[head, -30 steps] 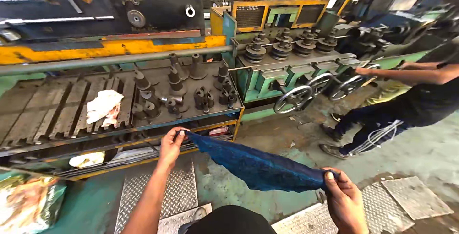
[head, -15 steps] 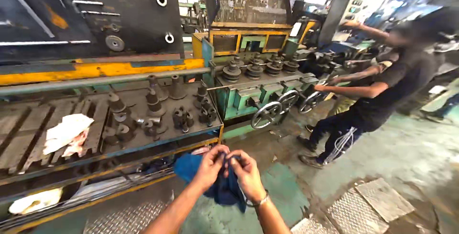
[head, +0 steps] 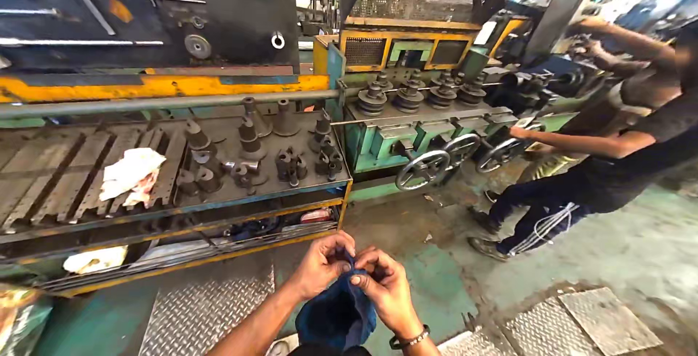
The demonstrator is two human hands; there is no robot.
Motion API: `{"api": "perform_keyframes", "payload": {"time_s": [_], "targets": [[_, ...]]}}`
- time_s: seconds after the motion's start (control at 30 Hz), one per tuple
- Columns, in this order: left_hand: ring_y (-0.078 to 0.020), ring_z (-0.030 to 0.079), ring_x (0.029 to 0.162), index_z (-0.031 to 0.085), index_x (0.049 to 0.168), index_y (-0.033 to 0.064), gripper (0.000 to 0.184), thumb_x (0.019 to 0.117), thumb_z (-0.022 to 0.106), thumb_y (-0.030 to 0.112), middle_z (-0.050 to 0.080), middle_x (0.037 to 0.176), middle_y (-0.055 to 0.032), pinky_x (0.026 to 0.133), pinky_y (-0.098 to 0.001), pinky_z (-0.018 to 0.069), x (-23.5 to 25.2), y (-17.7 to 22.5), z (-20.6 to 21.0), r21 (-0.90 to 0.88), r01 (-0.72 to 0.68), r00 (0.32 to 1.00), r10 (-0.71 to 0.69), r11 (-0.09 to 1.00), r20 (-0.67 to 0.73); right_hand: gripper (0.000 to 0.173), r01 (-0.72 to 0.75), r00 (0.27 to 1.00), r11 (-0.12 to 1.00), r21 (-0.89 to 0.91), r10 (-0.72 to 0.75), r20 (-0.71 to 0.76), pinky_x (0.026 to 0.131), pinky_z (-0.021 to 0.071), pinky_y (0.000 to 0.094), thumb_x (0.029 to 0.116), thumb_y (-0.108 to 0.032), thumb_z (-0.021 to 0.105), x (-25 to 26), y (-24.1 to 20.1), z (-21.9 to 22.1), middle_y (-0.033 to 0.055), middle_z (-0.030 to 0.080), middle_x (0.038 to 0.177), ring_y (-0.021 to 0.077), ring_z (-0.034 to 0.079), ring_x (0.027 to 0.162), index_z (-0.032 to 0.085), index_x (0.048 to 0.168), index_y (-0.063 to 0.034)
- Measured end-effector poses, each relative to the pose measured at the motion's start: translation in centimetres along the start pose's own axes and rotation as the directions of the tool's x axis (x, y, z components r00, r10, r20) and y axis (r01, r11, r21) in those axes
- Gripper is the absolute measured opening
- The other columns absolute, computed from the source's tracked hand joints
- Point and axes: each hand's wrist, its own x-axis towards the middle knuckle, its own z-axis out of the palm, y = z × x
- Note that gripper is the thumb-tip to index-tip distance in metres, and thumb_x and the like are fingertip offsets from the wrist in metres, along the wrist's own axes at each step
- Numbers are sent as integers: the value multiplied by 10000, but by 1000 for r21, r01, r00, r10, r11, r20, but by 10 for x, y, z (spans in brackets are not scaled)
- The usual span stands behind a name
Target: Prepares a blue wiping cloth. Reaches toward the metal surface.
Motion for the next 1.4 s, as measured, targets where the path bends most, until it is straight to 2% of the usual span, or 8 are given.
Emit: {"api": "perform_keyframes", "payload": {"time_s": [0.37, 0.6, 0.73, 0.9, 1.03, 1.17, 1.3, 1.4], "targets": [[-164, 636, 1093, 761, 1022, 163, 114, 982, 690, 243, 686, 1157, -30, 963, -362, 535, -24, -6, -1, -342, 47, 989, -91, 938, -113, 180, 15, 998, 999, -31, -13, 64, 731, 613, 292, 944, -98, 727, -4, -11, 6, 116, 711, 1042, 151, 695, 847, 703, 1090, 4], [-165, 637, 1104, 784, 1019, 174, 106, 972, 694, 145, 681, 1170, -26, 974, -377, 548, -34, -2, 0, -390, 101, 967, -183, 915, -179, 290, -82, 997, 933, -350, 77, -28, 524, 523, 264, 941, -273, 750, -5, -6, 15, -20, 683, 776, 84, 595, 591, 706, 1161, -90], [-155, 644, 1084, 780, 1049, 115, 129, 990, 666, 118, 706, 1136, -47, 966, -352, 544, -36, 1, 4, -242, 134, 958, -188, 961, -218, 250, -7, 998, 821, -572, -30, -55, 673, 576, 243, 879, -328, 810, -11, 3, 22, -55, 684, 895, 49, 640, 772, 752, 1044, -150], [-194, 665, 971, 633, 1321, 26, 309, 1053, 567, 165, 691, 1077, -122, 908, -384, 565, -36, 8, 3, -146, 235, 951, -258, 961, -167, 110, 12, 992, 780, -626, -89, -91, 722, 595, 240, 901, -263, 780, -12, 7, 21, -53, 702, 944, 50, 669, 857, 759, 954, -169], [-218, 712, 955, 611, 1207, 16, 488, 900, 801, 344, 715, 1058, -107, 854, -387, 624, -39, 16, 3, 77, 283, 954, -272, 956, -123, 92, -29, 989, 741, -671, -76, -126, 700, 594, 241, 888, -250, 775, -16, 7, 19, -71, 704, 940, 31, 666, 833, 753, 951, -188], [-132, 701, 827, 696, 1091, 28, 214, 990, 689, 216, 728, 922, -43, 757, -310, 612, -40, 15, 2, 284, 287, 954, -248, 915, -168, 114, -137, 986, 786, -602, 51, -159, 679, 578, 241, 921, -279, 751, -20, 8, 14, -79, 709, 916, 30, 656, 778, 748, 979, -181], [-133, 685, 829, 714, 1099, 25, 196, 1030, 612, 177, 724, 908, -50, 776, -312, 589, -38, 18, -7, 210, 354, 931, -322, 911, -171, 130, -249, 965, 908, -337, 203, -168, 783, 615, 320, 980, -186, 684, -21, 6, 7, 8, 758, 962, 124, 718, 868, 756, 1038, -95], [-169, 678, 867, 694, 1138, 27, 209, 1048, 585, 182, 710, 944, -78, 803, -342, 584, -40, 17, -8, 80, 431, 890, -410, 899, -200, 332, -320, 938, 940, -123, 295, -182, 830, 596, 366, 991, -197, 654, -22, 3, 7, 92, 712, 1065, 212, 685, 966, 645, 1270, -17]]}}
